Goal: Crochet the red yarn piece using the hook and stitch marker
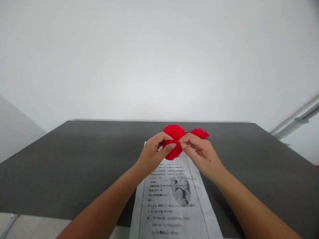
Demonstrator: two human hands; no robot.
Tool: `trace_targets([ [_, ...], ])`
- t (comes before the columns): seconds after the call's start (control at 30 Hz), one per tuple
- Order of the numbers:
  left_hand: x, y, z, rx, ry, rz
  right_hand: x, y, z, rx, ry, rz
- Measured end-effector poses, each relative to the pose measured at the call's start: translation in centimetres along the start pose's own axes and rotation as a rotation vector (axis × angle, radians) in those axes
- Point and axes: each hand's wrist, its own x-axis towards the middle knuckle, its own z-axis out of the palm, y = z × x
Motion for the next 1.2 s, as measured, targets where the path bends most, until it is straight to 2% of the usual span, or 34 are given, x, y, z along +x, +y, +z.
trace_targets([
  [0.47,-0.05,0.19,-0.05,0.067,-0.031,0.065,0.05,0.04,0.04,-0.038,-0.006,-0.004],
  [0.87,0.13,0.27,0.09,0.086,-0.011,0.016,0.08,-0.04,0.00,-0.087,-0.025,-0.033],
  [1.2,0.07,0.05,0.17,0.026,-0.054,-0.031,-0.04,0.19,0.03,-0.063,-0.009,-0.004],
])
